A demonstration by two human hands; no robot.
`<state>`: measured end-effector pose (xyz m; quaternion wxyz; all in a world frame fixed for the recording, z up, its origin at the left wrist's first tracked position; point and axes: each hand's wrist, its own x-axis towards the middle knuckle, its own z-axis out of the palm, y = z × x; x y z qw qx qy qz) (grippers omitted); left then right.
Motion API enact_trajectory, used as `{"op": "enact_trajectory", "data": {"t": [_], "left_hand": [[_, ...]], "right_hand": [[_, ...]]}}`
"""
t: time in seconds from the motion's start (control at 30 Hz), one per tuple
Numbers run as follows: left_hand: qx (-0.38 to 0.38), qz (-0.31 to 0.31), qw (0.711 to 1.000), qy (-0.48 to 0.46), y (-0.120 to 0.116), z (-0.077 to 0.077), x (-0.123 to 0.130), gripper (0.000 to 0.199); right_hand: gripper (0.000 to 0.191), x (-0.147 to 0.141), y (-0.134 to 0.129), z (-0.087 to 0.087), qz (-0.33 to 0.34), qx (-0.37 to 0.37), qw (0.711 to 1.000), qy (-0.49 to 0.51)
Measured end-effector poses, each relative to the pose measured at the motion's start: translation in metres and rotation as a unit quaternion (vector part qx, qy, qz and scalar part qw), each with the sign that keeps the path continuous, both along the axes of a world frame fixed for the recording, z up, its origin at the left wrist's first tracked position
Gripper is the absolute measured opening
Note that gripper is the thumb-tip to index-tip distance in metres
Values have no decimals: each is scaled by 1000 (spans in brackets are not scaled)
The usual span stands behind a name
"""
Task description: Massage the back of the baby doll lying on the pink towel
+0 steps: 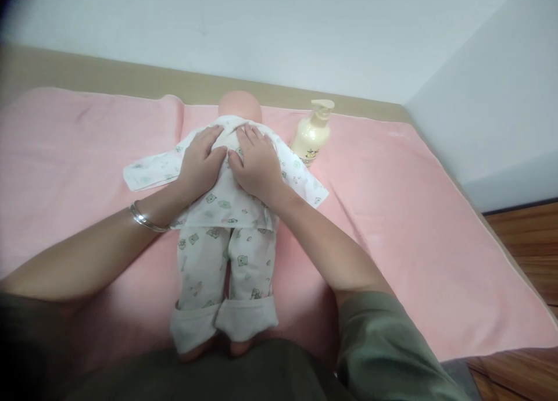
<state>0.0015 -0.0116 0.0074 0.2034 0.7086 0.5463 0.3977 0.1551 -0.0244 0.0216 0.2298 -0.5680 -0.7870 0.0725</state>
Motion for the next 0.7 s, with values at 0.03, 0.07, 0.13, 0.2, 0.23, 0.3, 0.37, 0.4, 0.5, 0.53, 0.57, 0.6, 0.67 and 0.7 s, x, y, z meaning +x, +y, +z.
{"op": "enact_trajectory", "data": {"t": [0.03,0.07,0.13,0.2,0.23,0.3,0.37,0.4,0.5,0.53,0.57,0.6,0.67,0.7], "left_hand": [[2,-1,1000,-2,0,0,0,61],[4,-3,1000,-4,1,-1,0,60],[4,-6,1000,-5,1,-1,0,61],[2,-4,1000,-3,1,0,0,62],[0,-3,1000,-2,0,1,0,63],[-3,-1,1000,1,-1,2,1,63],[-4,-3,1000,0,-1,2,1,63],[-4,-4,1000,-2,-1,1,1,62],[1,-3,1000,-6,0,0,0,59],[3,-3,1000,-7,0,-1,0,59],[4,-4,1000,-8,1,-1,-1,59],[4,-5,1000,-9,1,-2,-1,59],[4,-8,1000,-12,1,-2,-1,58],[3,-8,1000,-12,1,-2,-1,58]], "right_hand": [[63,0,0,0,0,0,1000,-1],[63,0,0,0,0,0,1000,-2],[63,0,-1,1,-2,-3,1000,-5],[64,0,-1,2,-3,-6,1000,-8],[64,0,-1,2,-4,-8,1000,-11],[64,0,-1,2,-3,-8,1000,-11],[63,0,-1,1,-1,-3,1000,-7],[62,1,-1,1,0,0,1000,-3],[62,1,1,-2,0,6,1000,4],[62,2,1,-3,0,7,1000,4],[63,2,1,-3,1,7,1000,3],[63,2,1,-3,1,7,1000,1],[63,1,1,-3,0,7,1000,-1],[63,1,1,-2,-1,6,1000,-2]]}}
